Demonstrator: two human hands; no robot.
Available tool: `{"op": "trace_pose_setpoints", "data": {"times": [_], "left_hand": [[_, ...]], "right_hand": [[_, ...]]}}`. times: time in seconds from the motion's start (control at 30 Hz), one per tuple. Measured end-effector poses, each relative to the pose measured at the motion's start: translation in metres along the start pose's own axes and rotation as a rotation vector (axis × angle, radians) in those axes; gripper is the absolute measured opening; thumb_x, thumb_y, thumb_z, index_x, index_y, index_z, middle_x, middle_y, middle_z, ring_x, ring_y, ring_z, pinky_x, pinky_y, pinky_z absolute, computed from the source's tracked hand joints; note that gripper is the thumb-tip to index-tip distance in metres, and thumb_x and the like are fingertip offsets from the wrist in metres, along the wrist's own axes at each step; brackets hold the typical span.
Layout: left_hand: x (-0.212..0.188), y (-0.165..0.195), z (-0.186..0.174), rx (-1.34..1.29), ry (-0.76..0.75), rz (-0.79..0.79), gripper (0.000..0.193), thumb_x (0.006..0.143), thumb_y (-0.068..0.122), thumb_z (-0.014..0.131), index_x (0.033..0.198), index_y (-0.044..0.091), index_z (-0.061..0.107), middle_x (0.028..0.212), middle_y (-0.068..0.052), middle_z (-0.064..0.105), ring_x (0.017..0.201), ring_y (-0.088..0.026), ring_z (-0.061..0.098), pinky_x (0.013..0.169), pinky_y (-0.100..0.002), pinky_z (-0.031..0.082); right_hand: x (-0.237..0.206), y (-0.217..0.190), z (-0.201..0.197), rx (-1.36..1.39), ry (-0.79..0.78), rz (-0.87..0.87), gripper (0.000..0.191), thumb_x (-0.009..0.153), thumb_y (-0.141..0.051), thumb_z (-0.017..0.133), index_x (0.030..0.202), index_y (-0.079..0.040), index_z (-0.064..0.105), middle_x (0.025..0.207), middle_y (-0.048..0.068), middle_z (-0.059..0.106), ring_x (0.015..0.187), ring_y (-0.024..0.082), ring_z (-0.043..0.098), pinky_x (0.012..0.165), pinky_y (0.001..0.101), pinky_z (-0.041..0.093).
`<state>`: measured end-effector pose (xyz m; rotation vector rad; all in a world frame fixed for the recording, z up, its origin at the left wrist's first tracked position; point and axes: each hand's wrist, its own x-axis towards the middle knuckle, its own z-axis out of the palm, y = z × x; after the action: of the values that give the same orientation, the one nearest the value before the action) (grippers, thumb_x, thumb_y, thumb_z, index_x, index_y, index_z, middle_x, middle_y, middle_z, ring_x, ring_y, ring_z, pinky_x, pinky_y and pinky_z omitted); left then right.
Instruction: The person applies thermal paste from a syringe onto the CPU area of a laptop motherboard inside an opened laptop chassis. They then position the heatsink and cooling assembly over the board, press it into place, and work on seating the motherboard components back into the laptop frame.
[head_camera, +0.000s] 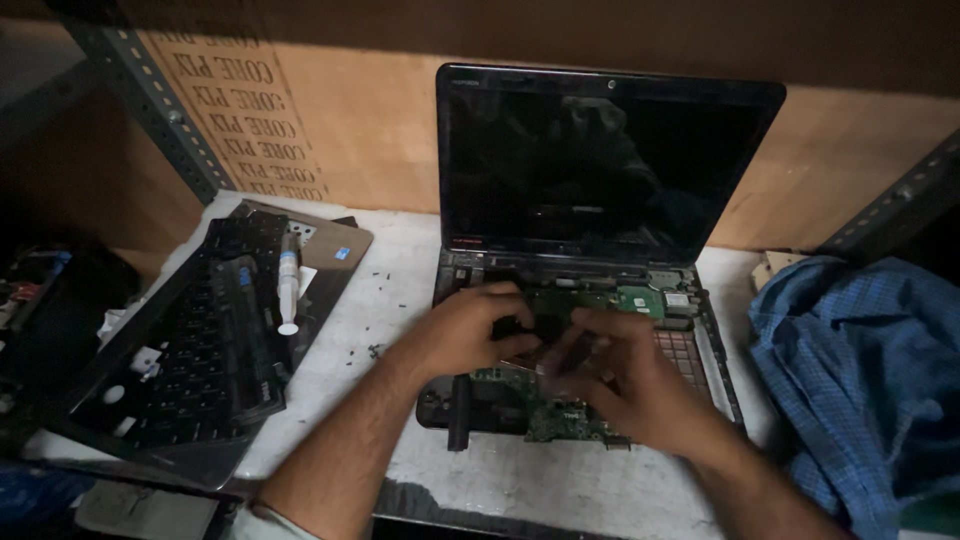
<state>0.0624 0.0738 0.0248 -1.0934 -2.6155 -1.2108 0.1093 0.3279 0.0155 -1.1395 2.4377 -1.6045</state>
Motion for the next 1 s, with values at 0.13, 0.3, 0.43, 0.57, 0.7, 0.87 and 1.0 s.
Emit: {"op": "trace_pose_setpoints", "data": {"times": [0.13,0.3,0.43,0.57,0.7,0.87,1.0], "left_hand": [[0.000,-0.001,0.001,-0.001,0.017,0.015,0.022,0.083,0.024,0.081,0.093,0.007,0.073,0.099,-0.009,0.068,0.097,-0.029,0.069,0.082,-0.040,0.055],[0.000,-0.004,0.002,-0.032,0.027,0.048,0.021,0.083,0.021,0.082,0.094,0.006,0.072,0.099,-0.010,0.068,0.096,-0.030,0.070,0.081,-0.040,0.055],[0.003,-0.004,0.001,-0.020,0.032,0.085,0.021,0.080,0.017,0.082,0.095,0.006,0.071,0.099,-0.010,0.067,0.097,-0.031,0.069,0.081,-0.040,0.055],[0.001,-0.005,0.001,-0.033,0.036,0.082,0.018,0.082,0.017,0.082,0.092,0.006,0.072,0.098,-0.010,0.068,0.097,-0.030,0.069,0.082,-0.040,0.055],[0.000,-0.006,0.002,-0.024,0.034,0.057,0.019,0.083,0.019,0.081,0.093,0.006,0.071,0.099,-0.010,0.068,0.095,-0.031,0.069,0.080,-0.040,0.054],[0.001,-0.006,0.004,-0.025,0.038,0.098,0.018,0.084,0.018,0.080,0.093,0.006,0.071,0.098,-0.011,0.067,0.096,-0.031,0.069,0.081,-0.041,0.054],[0.002,-0.006,0.003,-0.061,0.037,0.090,0.017,0.085,0.018,0.079,0.093,0.006,0.071,0.098,-0.011,0.067,0.095,-0.031,0.069,0.081,-0.041,0.055]], "right_hand": [[-0.001,-0.004,-0.002,0.041,-0.016,-0.013,0.071,0.090,0.015,0.058,0.144,-0.013,0.022,0.115,0.019,0.066,0.100,0.028,0.080,0.080,0.0375,0.067],[-0.001,-0.011,0.005,-0.013,0.029,0.019,0.075,0.088,0.015,0.063,0.144,-0.014,0.022,0.115,0.019,0.063,0.095,0.027,0.079,0.074,0.0362,0.070],[0.002,-0.015,0.000,0.000,-0.037,0.163,0.075,0.089,0.011,0.062,0.146,-0.015,0.020,0.117,0.016,0.069,0.091,0.025,0.083,0.072,0.0356,0.067],[0.004,-0.015,0.005,0.023,0.035,0.060,0.073,0.090,0.013,0.059,0.148,-0.012,0.023,0.117,0.020,0.070,0.101,0.027,0.081,0.082,0.0370,0.066],[0.000,-0.018,0.015,-0.036,0.116,0.225,0.072,0.087,0.010,0.062,0.145,-0.013,0.026,0.109,0.016,0.075,0.097,0.022,0.082,0.078,0.0339,0.069],[-0.002,-0.022,0.019,-0.054,0.160,0.135,0.072,0.087,0.011,0.063,0.146,-0.012,0.026,0.108,0.013,0.074,0.097,0.020,0.080,0.081,0.0327,0.067],[0.000,-0.020,0.014,-0.031,0.028,0.266,0.077,0.088,0.011,0.064,0.151,-0.015,0.027,0.109,0.012,0.074,0.094,0.020,0.080,0.078,0.0315,0.066]]}}
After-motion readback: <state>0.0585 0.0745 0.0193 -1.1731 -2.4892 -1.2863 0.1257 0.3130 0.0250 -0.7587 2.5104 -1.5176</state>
